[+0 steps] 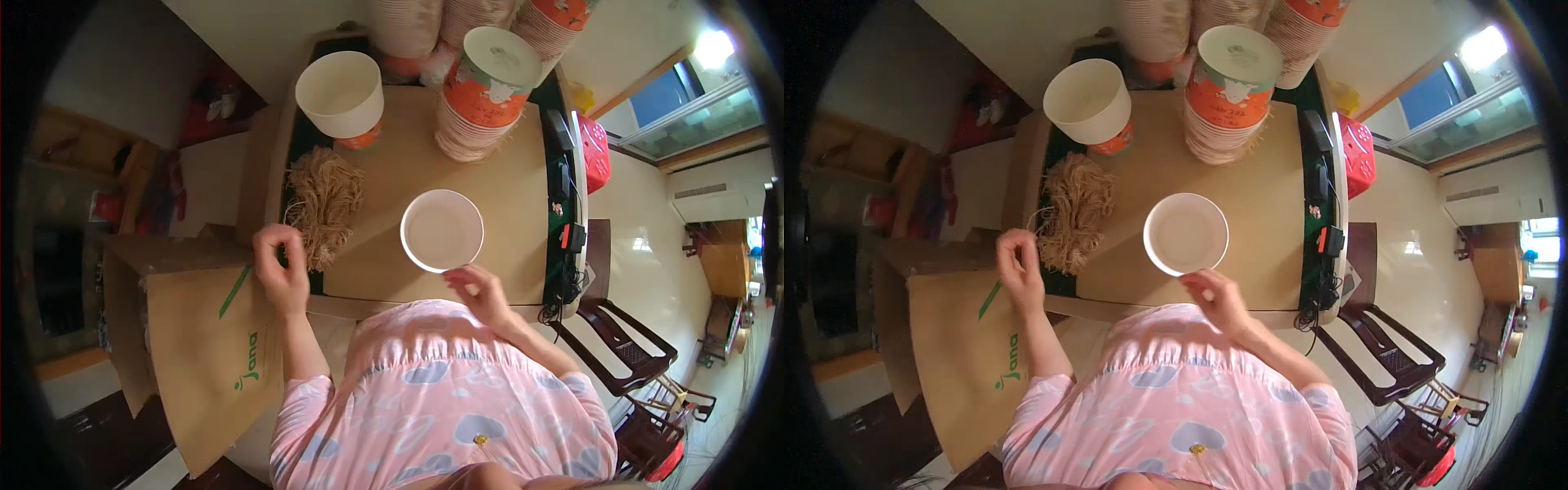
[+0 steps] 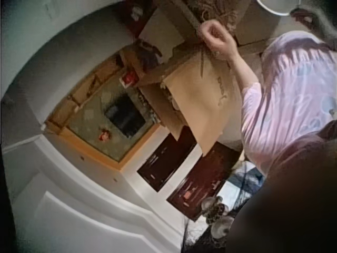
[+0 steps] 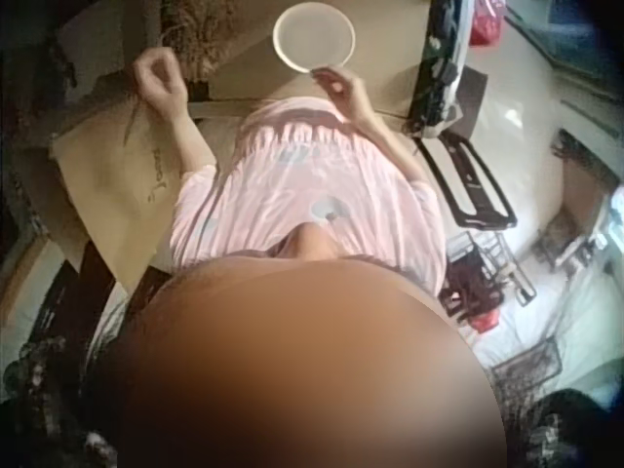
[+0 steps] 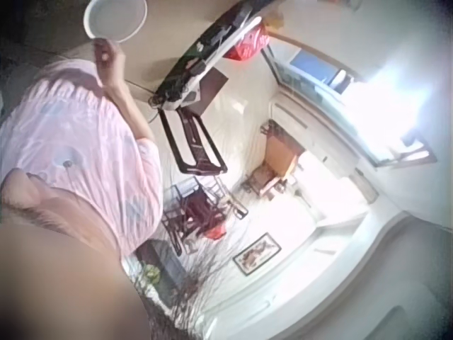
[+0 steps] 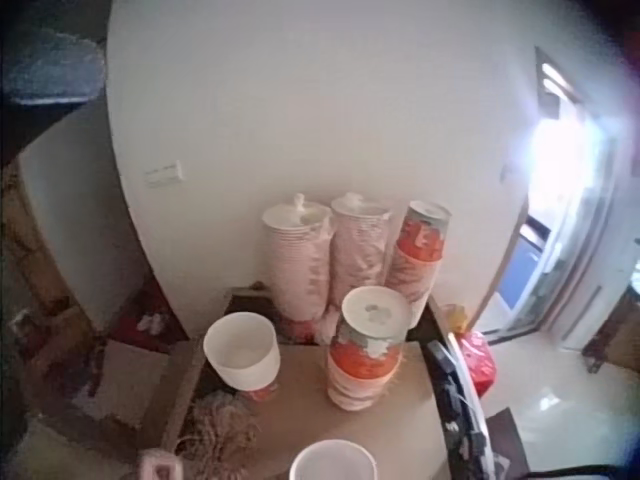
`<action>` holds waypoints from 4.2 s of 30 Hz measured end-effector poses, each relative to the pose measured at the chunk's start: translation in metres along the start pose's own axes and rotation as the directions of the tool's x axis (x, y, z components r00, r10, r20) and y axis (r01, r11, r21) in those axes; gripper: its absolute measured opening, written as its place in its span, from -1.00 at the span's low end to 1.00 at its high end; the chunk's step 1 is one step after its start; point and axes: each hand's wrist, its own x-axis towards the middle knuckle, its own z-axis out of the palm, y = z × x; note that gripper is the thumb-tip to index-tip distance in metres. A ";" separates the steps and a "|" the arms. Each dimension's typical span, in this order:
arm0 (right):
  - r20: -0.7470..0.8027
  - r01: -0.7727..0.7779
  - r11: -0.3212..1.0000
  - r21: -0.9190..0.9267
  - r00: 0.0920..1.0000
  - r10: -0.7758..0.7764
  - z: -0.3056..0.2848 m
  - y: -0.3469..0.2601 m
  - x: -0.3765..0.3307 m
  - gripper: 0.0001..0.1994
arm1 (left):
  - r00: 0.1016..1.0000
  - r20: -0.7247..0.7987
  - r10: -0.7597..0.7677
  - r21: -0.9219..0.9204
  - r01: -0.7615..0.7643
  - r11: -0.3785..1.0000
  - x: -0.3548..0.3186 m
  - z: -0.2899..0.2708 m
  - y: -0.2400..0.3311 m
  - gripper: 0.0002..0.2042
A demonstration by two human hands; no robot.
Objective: Manually poke holes and thread thin sticks or strings through the sides of paper cups for assembly.
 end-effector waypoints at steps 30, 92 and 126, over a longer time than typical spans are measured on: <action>-0.243 -0.047 0.996 -0.071 0.970 0.029 -0.026 0.022 -0.002 -0.93 | 0.489 0.833 -0.258 0.055 0.391 0.919 -0.094 0.062 0.024 -0.93; -0.271 -0.068 0.855 0.515 0.933 0.237 0.021 0.075 0.053 -0.87 | 0.697 0.644 -0.317 -0.109 0.493 0.863 -0.090 0.158 0.001 -0.57; -0.248 -0.231 0.877 0.422 0.901 0.357 -0.014 0.088 0.027 -0.80 | 0.714 0.636 -0.292 -0.019 0.393 0.919 -0.114 0.206 -0.015 -0.97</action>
